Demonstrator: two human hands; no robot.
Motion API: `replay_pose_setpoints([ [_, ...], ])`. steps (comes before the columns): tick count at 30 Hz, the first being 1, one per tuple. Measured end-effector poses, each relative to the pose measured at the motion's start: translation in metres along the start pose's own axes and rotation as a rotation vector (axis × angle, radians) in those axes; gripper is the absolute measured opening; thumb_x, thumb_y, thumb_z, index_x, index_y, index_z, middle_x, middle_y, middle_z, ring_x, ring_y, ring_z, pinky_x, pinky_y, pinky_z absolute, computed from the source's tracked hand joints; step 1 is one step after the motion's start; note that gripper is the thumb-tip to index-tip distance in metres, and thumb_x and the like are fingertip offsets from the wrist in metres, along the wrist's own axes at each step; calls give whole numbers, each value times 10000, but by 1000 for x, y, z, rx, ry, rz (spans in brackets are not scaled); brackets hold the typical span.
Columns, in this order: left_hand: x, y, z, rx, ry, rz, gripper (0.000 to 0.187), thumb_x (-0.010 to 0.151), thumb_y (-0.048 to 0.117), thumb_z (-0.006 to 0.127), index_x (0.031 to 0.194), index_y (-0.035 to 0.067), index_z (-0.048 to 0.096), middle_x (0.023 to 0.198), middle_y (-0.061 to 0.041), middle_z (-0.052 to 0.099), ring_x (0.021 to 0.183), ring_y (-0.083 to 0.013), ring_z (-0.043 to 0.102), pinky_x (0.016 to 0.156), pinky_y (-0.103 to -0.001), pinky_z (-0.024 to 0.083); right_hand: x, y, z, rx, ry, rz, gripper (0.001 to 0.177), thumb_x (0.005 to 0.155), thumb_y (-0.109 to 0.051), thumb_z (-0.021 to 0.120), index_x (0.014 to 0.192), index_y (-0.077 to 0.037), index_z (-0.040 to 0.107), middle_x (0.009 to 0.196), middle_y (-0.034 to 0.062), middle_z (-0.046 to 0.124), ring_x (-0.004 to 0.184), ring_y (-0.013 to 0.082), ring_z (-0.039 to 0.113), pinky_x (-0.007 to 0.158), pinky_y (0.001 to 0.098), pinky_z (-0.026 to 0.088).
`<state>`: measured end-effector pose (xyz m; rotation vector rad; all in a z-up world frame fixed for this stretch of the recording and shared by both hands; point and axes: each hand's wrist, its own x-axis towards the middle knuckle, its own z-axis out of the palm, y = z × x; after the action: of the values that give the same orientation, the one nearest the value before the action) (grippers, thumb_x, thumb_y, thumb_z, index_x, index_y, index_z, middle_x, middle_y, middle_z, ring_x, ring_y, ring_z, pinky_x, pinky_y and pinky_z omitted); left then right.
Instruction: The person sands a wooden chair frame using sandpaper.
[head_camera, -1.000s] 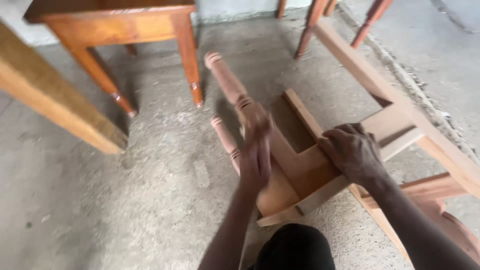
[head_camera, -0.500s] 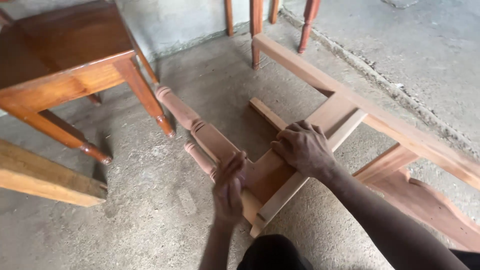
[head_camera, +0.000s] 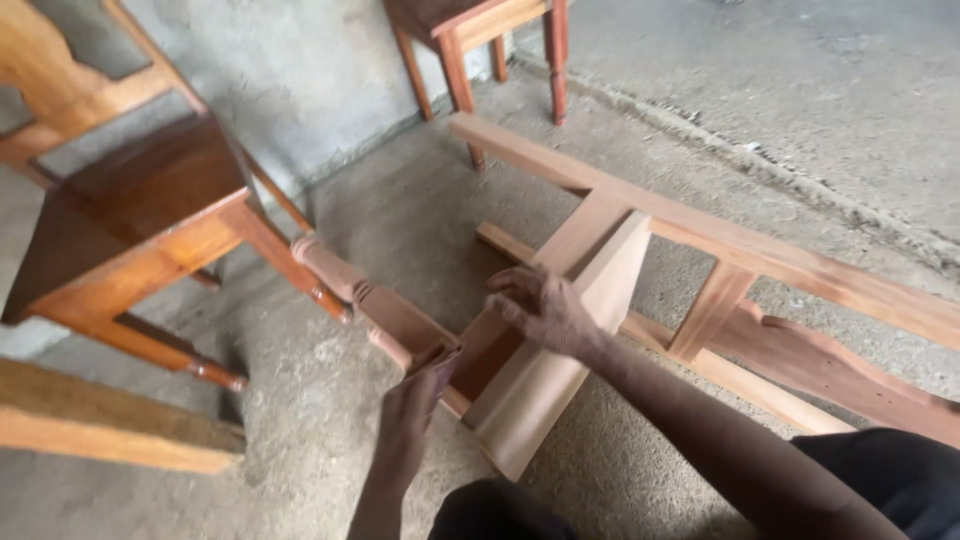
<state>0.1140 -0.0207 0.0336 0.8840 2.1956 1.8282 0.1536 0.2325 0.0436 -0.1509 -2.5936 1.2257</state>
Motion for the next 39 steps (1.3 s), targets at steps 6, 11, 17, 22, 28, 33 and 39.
replay_pose_setpoints([
  [6, 13, 63, 60, -951, 295, -295, 453, 1078, 352, 431, 1352, 19, 571, 1309, -175, 638, 1217, -316, 641, 1050, -503, 531, -58, -29, -11, 803, -35, -12, 760, 917, -571, 649, 1461, -55, 524, 1391, 163, 640, 1318, 297, 619, 1131, 468, 494],
  [11, 24, 66, 162, -1133, 237, -391, 466, 1080, 382, 494, 1402, 56, 574, 1263, -86, 641, 1204, -227, 611, 1050, -447, 501, -101, -36, -26, 974, 191, 32, 743, 933, -491, 693, 1471, -20, 491, 1372, 184, 618, 1327, 296, 566, 1140, 441, 467],
  [17, 71, 65, 174, -364, -359, -396, 573, 993, 536, 530, 1330, 79, 613, 1181, -129, 719, 1085, -259, 679, 941, -439, 572, -182, 42, -151, 843, 848, 229, 584, 971, -460, 645, 1393, -68, 550, 1252, 83, 649, 1182, 218, 613, 1025, 329, 502],
  [22, 170, -56, 51, 1161, -467, -303, 858, 885, 784, 377, 1495, 198, 523, 1343, -279, 618, 1306, -468, 524, 1089, -592, 390, -313, 173, -269, -1081, 685, 241, 533, 951, 79, 508, 1472, -30, 503, 1510, 193, 551, 1433, 333, 530, 1241, 487, 385],
  [28, 162, -51, 70, 1119, -605, -449, 874, 940, 801, 265, 1423, 196, 672, 1323, -235, 723, 1320, -441, 620, 1116, -536, 506, -235, 223, -217, -998, 249, -5, 620, 937, -13, 476, 1544, -60, 360, 1650, 137, 313, 1549, 240, 235, 1298, 434, 152],
  [33, 152, -17, 82, 1097, -524, -458, 890, 882, 816, 299, 1406, 200, 669, 1296, -185, 740, 1273, -397, 661, 1065, -510, 547, -54, 196, -166, -864, 23, 51, 662, 988, -74, 419, 1606, -64, 181, 1675, 149, 151, 1541, 289, 128, 1267, 434, 104],
  [39, 135, -12, 81, 1146, -476, -424, 885, 870, 819, 290, 1433, 218, 616, 1267, -175, 730, 1247, -395, 654, 1057, -537, 517, -98, 216, -190, -650, 43, -241, 637, 1001, -293, 175, 1627, -188, 238, 1720, 26, 218, 1590, 200, 171, 1325, 371, 139],
])
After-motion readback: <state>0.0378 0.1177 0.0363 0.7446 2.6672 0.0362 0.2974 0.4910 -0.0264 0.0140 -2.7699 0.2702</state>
